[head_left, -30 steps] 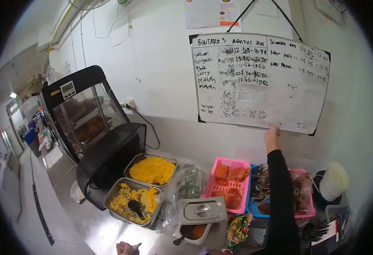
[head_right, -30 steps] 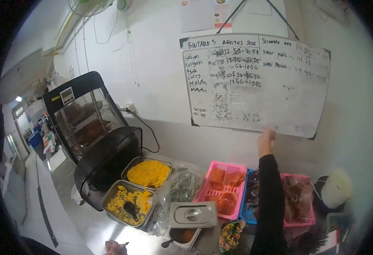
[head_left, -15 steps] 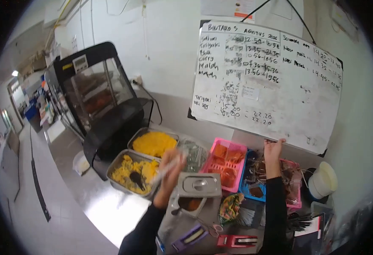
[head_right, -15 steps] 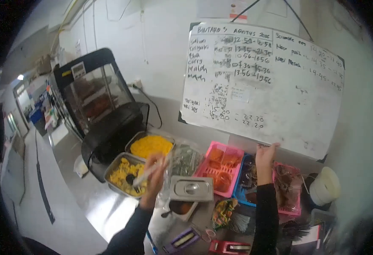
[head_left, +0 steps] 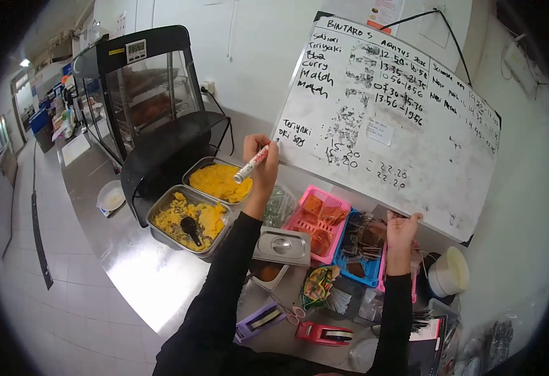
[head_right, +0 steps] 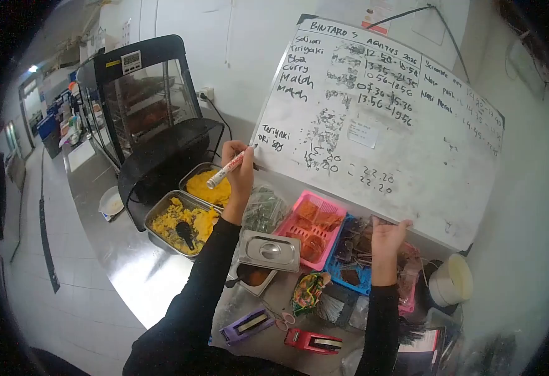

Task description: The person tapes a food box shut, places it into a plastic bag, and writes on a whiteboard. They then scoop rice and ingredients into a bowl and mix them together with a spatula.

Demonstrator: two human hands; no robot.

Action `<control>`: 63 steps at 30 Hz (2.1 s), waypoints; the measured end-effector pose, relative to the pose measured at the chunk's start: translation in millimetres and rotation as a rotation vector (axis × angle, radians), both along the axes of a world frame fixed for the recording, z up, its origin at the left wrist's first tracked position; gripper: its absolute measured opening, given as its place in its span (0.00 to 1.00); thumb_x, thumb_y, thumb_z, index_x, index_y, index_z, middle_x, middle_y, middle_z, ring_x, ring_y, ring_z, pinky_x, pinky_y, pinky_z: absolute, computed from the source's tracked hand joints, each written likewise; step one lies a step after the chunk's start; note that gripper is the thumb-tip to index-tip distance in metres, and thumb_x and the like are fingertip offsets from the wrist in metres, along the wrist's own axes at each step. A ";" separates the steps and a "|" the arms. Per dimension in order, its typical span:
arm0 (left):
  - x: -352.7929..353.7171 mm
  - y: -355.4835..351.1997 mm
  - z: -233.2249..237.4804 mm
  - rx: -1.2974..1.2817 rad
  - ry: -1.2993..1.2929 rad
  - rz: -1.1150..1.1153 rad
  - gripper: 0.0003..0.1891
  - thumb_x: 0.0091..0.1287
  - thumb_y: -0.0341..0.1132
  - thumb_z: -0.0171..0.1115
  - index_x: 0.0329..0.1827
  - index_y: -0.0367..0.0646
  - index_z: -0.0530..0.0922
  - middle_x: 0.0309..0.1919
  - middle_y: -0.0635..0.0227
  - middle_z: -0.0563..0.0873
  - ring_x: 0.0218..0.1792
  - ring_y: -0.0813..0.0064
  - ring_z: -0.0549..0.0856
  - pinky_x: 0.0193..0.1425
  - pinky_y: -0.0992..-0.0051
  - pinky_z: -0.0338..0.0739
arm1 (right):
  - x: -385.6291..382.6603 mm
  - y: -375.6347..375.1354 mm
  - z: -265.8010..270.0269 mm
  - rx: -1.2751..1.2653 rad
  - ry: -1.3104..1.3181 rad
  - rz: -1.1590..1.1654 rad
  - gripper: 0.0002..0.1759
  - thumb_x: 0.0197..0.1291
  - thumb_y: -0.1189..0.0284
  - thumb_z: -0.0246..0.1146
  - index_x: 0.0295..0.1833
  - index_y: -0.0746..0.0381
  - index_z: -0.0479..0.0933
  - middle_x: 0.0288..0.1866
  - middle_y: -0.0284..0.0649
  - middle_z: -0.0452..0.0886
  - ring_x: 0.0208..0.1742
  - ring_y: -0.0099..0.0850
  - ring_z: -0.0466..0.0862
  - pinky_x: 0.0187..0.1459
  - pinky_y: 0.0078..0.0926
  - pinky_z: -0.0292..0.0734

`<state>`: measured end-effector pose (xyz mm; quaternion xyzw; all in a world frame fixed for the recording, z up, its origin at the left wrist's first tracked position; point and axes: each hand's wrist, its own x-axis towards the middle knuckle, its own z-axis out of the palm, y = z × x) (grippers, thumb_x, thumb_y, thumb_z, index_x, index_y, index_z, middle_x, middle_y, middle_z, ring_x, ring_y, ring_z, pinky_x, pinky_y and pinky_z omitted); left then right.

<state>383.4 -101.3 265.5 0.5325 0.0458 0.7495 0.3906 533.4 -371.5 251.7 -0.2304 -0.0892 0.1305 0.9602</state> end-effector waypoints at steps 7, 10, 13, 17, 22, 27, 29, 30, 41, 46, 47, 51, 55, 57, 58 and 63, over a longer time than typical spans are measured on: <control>-11.8 -10.1 6.8 0.100 0.098 0.202 0.05 0.47 0.21 0.53 0.21 0.37 0.65 0.21 0.64 0.67 0.20 0.74 0.66 0.23 0.78 0.61 | -11.0 -2.0 6.1 -0.010 -0.044 -0.003 0.29 0.57 0.50 0.40 0.60 0.56 0.53 0.60 0.37 0.58 0.60 0.36 0.60 0.56 0.43 0.58; -15.6 -10.6 3.4 0.095 0.109 0.277 0.05 0.47 0.21 0.53 0.20 0.37 0.65 0.20 0.64 0.67 0.20 0.73 0.66 0.23 0.78 0.61 | -19.2 -2.2 11.3 -0.025 0.001 -0.017 0.29 0.57 0.50 0.40 0.59 0.56 0.54 0.60 0.37 0.59 0.60 0.36 0.60 0.57 0.43 0.57; -16.5 -8.0 0.8 0.074 0.171 0.188 0.06 0.46 0.21 0.53 0.20 0.37 0.65 0.18 0.65 0.66 0.20 0.73 0.66 0.23 0.77 0.61 | -22.6 -1.3 13.7 -0.043 0.029 -0.032 0.29 0.57 0.50 0.40 0.59 0.56 0.54 0.60 0.38 0.59 0.59 0.36 0.60 0.57 0.42 0.58; -14.9 -4.5 0.6 0.098 0.144 0.180 0.06 0.45 0.21 0.54 0.19 0.38 0.64 0.18 0.69 0.66 0.19 0.79 0.64 0.22 0.80 0.59 | -20.7 -2.2 11.1 0.004 -0.002 -0.012 0.28 0.58 0.51 0.41 0.58 0.57 0.56 0.59 0.39 0.60 0.59 0.37 0.61 0.57 0.42 0.58; -16.4 -6.5 3.9 0.073 0.114 0.122 0.07 0.44 0.21 0.54 0.18 0.38 0.64 0.16 0.66 0.66 0.17 0.76 0.64 0.21 0.79 0.59 | -19.8 -3.3 8.8 0.008 0.012 -0.008 0.26 0.58 0.52 0.42 0.56 0.57 0.58 0.59 0.39 0.60 0.59 0.37 0.62 0.56 0.43 0.59; -18.0 -8.2 4.8 0.081 0.111 0.084 0.08 0.45 0.22 0.54 0.17 0.37 0.63 0.16 0.68 0.65 0.17 0.79 0.64 0.21 0.80 0.58 | -27.9 -2.7 14.8 -0.014 0.000 0.000 0.29 0.58 0.50 0.40 0.59 0.57 0.54 0.59 0.39 0.60 0.59 0.36 0.61 0.56 0.41 0.60; -18.0 -4.8 2.8 0.087 0.124 0.072 0.08 0.45 0.22 0.54 0.17 0.37 0.63 0.16 0.68 0.65 0.17 0.80 0.64 0.21 0.81 0.58 | -27.6 -3.4 15.0 -0.015 -0.002 0.003 0.29 0.58 0.50 0.39 0.59 0.57 0.54 0.60 0.39 0.59 0.59 0.36 0.61 0.57 0.41 0.59; -18.6 -4.7 3.4 0.092 0.138 0.060 0.08 0.45 0.22 0.55 0.17 0.37 0.64 0.16 0.68 0.65 0.17 0.81 0.64 0.21 0.81 0.58 | -27.5 -3.8 14.7 -0.018 -0.002 0.007 0.29 0.58 0.50 0.39 0.59 0.57 0.54 0.60 0.39 0.59 0.59 0.36 0.61 0.57 0.41 0.59; -20.6 -9.8 8.1 0.150 0.161 0.134 0.07 0.46 0.22 0.56 0.18 0.36 0.65 0.16 0.67 0.67 0.17 0.79 0.65 0.21 0.81 0.60 | -29.7 -5.7 17.0 0.025 0.002 0.036 0.29 0.58 0.51 0.40 0.59 0.58 0.54 0.60 0.39 0.58 0.60 0.36 0.59 0.58 0.41 0.57; -22.1 -15.4 12.7 0.156 0.169 0.176 0.08 0.45 0.22 0.56 0.18 0.36 0.65 0.16 0.67 0.67 0.17 0.78 0.66 0.21 0.81 0.60 | -30.4 -6.4 16.6 0.031 0.006 0.049 0.28 0.58 0.51 0.40 0.58 0.58 0.55 0.59 0.38 0.60 0.59 0.36 0.61 0.58 0.41 0.57; -21.9 -15.3 12.6 0.146 0.162 0.145 0.08 0.45 0.22 0.56 0.18 0.36 0.65 0.16 0.67 0.67 0.17 0.78 0.66 0.21 0.81 0.60 | -30.9 -6.2 17.2 0.026 0.022 0.044 0.28 0.58 0.51 0.40 0.58 0.58 0.56 0.58 0.37 0.61 0.59 0.35 0.61 0.57 0.41 0.57; -22.3 -13.2 11.1 0.159 0.190 0.132 0.08 0.45 0.22 0.56 0.18 0.36 0.65 0.16 0.67 0.66 0.17 0.78 0.66 0.21 0.81 0.60 | -32.1 -6.9 18.2 -0.003 0.039 0.031 0.28 0.57 0.50 0.41 0.57 0.57 0.57 0.58 0.36 0.62 0.58 0.34 0.62 0.57 0.40 0.58; -23.5 -15.9 13.6 0.159 0.192 0.091 0.08 0.45 0.22 0.56 0.17 0.36 0.65 0.16 0.67 0.66 0.17 0.79 0.66 0.21 0.81 0.60 | -29.8 -7.2 15.6 -0.005 0.018 0.027 0.29 0.57 0.49 0.42 0.57 0.58 0.57 0.58 0.37 0.61 0.57 0.34 0.63 0.57 0.40 0.58; -25.2 -20.6 15.1 0.129 0.168 0.010 0.08 0.46 0.22 0.56 0.18 0.37 0.65 0.16 0.68 0.66 0.17 0.81 0.65 0.20 0.82 0.60 | -31.2 -8.0 16.4 -0.009 0.012 0.033 0.29 0.57 0.49 0.42 0.57 0.58 0.57 0.58 0.37 0.62 0.57 0.34 0.63 0.57 0.40 0.58; -24.4 -17.4 11.6 0.131 0.170 0.010 0.08 0.46 0.22 0.56 0.18 0.37 0.65 0.16 0.68 0.66 0.17 0.81 0.65 0.20 0.82 0.60 | -31.6 -7.7 17.4 -0.007 0.014 0.033 0.29 0.57 0.49 0.42 0.57 0.58 0.57 0.58 0.37 0.62 0.57 0.34 0.63 0.57 0.40 0.58; -17.8 -16.8 4.9 0.149 0.160 0.083 0.07 0.47 0.22 0.56 0.19 0.37 0.66 0.17 0.69 0.67 0.16 0.83 0.65 0.20 0.83 0.59 | -34.8 -8.3 21.2 0.083 0.072 0.058 0.25 0.59 0.53 0.41 0.56 0.58 0.58 0.56 0.40 0.62 0.57 0.38 0.62 0.58 0.46 0.57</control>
